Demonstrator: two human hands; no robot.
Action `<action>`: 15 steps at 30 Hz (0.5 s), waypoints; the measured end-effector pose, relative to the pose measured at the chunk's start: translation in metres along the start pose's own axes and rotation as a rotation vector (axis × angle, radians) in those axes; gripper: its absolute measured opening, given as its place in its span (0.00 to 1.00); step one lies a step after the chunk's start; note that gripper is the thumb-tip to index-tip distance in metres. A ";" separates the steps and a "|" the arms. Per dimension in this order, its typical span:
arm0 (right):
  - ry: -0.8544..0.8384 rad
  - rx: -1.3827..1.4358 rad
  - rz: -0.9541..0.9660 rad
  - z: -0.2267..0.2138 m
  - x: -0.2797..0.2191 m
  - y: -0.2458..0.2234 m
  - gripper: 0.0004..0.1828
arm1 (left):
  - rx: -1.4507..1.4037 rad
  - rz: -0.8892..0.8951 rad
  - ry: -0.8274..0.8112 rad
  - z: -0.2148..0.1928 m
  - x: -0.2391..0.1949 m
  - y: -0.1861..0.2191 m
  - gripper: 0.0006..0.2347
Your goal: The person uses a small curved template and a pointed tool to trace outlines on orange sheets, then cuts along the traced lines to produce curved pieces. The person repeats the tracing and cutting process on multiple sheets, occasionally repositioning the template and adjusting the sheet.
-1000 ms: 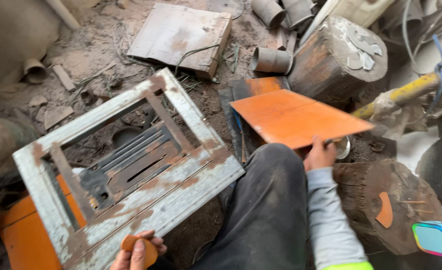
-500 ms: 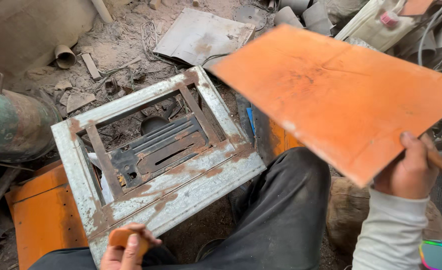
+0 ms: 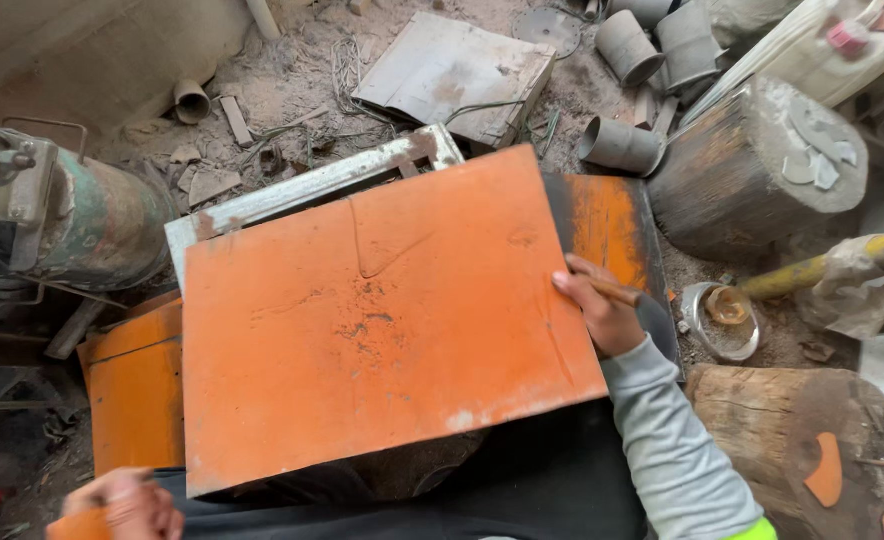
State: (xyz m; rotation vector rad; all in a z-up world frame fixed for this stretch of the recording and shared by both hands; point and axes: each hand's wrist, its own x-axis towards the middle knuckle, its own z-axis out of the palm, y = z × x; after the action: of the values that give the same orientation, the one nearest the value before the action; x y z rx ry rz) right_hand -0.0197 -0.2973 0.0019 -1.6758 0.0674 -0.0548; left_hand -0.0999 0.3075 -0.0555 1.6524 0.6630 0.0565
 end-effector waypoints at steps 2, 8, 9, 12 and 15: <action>-0.003 -0.437 -0.069 0.006 0.019 -0.011 0.15 | 0.292 0.370 0.217 0.048 -0.055 -0.009 0.12; 0.309 -0.804 -0.288 0.039 0.028 -0.037 0.09 | 0.012 0.353 -0.379 0.151 -0.106 0.036 0.19; 0.375 -0.837 -0.521 0.042 0.022 -0.041 0.07 | -0.021 0.205 -0.455 0.165 -0.117 0.044 0.19; 0.266 -0.601 -0.424 0.053 -0.025 -0.057 0.09 | -0.335 0.024 -0.650 0.219 -0.149 0.061 0.11; -0.144 -0.415 -0.325 0.074 -0.078 -0.075 0.10 | -0.434 0.059 -0.682 0.264 -0.176 0.067 0.07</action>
State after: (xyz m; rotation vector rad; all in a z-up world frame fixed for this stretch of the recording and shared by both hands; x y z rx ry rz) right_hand -0.0911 -0.2103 0.0687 -2.0868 -0.3229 -0.1747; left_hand -0.1148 -0.0096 0.0094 1.1614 0.0662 -0.2921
